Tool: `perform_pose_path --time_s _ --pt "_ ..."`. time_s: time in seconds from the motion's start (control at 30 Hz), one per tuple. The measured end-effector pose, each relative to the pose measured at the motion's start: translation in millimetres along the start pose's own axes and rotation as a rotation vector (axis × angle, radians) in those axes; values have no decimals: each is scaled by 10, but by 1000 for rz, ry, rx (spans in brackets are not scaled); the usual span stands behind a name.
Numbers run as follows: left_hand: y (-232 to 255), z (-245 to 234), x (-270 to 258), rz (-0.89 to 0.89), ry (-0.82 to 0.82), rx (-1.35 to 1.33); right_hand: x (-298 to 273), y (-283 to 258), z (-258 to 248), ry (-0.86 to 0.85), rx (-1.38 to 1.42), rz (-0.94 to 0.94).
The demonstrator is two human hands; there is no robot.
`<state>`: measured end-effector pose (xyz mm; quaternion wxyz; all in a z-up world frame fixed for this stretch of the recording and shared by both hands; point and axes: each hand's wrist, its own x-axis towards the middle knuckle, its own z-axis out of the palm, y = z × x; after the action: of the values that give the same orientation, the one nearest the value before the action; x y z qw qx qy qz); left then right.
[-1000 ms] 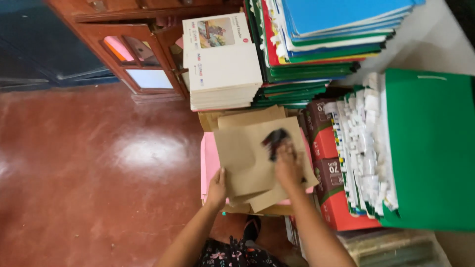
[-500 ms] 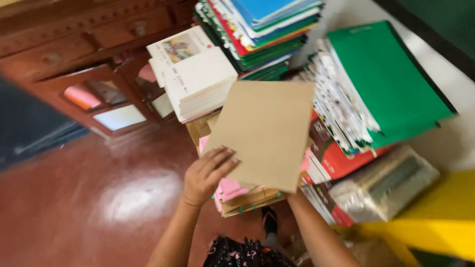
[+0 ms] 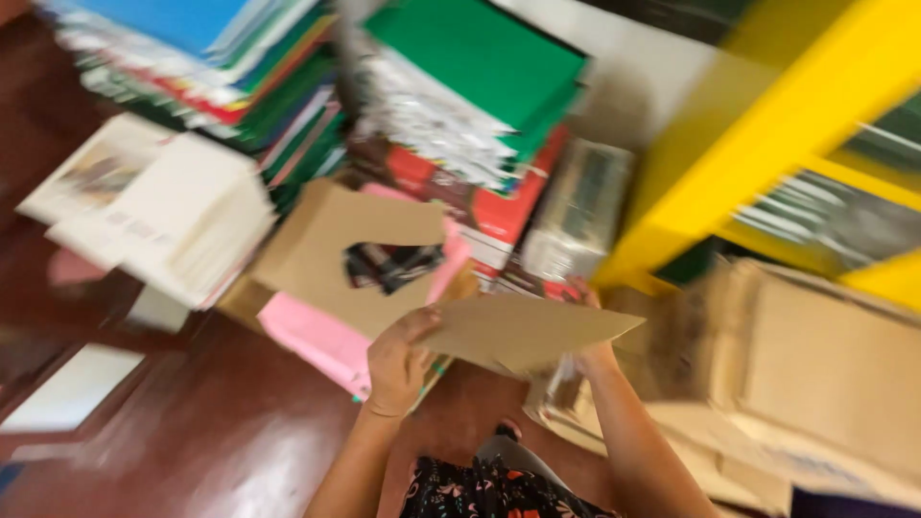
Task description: The person is wiping down paper folders with a cloth and stacking them.
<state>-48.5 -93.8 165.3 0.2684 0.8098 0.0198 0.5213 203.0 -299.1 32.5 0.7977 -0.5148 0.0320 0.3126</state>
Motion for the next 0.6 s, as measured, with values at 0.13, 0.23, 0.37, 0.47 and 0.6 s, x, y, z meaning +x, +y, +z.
perform_pose_path --time_s 0.13,0.23,0.37,0.47,0.6 --pt "109 464 -137 -298 39 -86 -482 -220 -460 -46 -327 -413" --pt "211 856 -294 -438 19 -129 -809 -531 -751 35 -351 -403" --pt "352 1427 -574 -618 -68 -73 -617 -363 -1951 201 -338 -363" --pt "1122 1750 -24 -747 -120 -183 -887 -787 -2202 317 -388 -390" --pt "1614 2607 -213 -788 -141 -207 -1277 -1447 -2732 434 -479 -410"
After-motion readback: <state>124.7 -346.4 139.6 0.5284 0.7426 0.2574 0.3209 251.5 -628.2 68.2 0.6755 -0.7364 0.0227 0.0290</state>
